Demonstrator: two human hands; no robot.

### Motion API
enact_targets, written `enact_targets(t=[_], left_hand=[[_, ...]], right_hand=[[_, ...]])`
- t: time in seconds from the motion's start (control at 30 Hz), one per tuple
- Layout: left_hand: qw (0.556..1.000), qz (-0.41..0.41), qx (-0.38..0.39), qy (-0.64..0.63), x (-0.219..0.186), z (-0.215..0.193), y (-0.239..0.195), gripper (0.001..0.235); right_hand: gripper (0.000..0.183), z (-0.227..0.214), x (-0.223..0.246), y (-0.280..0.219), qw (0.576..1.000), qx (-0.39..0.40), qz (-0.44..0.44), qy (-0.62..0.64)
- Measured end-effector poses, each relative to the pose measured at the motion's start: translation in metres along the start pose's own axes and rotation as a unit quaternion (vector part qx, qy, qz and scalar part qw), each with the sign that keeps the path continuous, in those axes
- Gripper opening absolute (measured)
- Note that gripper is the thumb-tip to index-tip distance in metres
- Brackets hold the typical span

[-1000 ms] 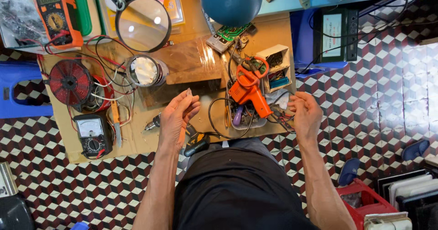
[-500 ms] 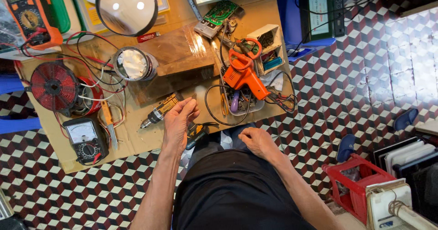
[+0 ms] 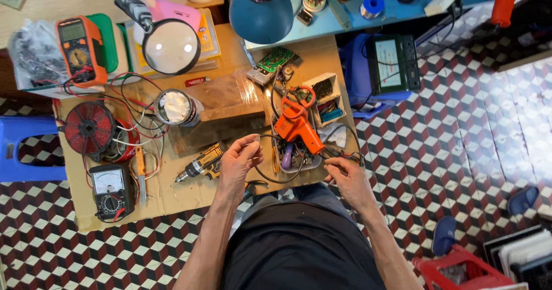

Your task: The person uses a cordless drill to remove screws from a small electronic component, then handles a green circuit board and a heatsink assembly. They inspect the board and reassemble the heatsink onto the component.

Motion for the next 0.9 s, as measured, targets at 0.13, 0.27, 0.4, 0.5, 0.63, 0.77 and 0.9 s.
enact_targets(t=[0.13, 0.27, 0.4, 0.5, 0.63, 0.77, 0.9], left_hand=[[0.997, 0.059, -0.024, 0.054, -0.012, 0.037, 0.000, 0.027], [0.983, 0.119, -0.009, 0.141, -0.013, 0.080, -0.001, 0.025], [0.988, 0.133, 0.019, 0.082, -0.002, 0.107, 0.001, 0.026], [0.987, 0.130, -0.003, 0.097, -0.001, 0.109, -0.001, 0.026], [0.990, 0.104, -0.015, 0.092, -0.001, 0.095, 0.002, 0.026], [0.990, 0.036, -0.089, 0.107, 0.002, 0.043, 0.034, 0.032], [0.933, 0.048, -0.145, 0.325, -0.012, -0.021, 0.126, 0.039]], right_hand=[[0.035, -0.017, 0.058, 0.004, 0.972, 0.060, -0.173, 0.148], [0.032, -0.017, 0.095, 0.020, 0.954, 0.113, -0.201, 0.189], [0.029, -0.010, 0.108, 0.035, 0.950, 0.187, -0.203, 0.147], [0.027, -0.007, 0.103, 0.043, 0.944, 0.212, -0.192, 0.162], [0.024, -0.016, 0.099, 0.051, 0.949, 0.154, -0.196, 0.193], [0.022, -0.059, 0.104, 0.051, 0.945, 0.051, -0.209, 0.248], [0.022, -0.100, 0.094, 0.044, 0.945, -0.047, -0.173, 0.274]])
Point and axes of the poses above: each hand's wrist, its own y-axis towards the middle knuckle, its own z-axis out of the palm, x = y × z, the point moved 5 cm from there along y, towards the middle knuckle, and after that the axes turned 15 degrees about x, right-handed, at the moved point
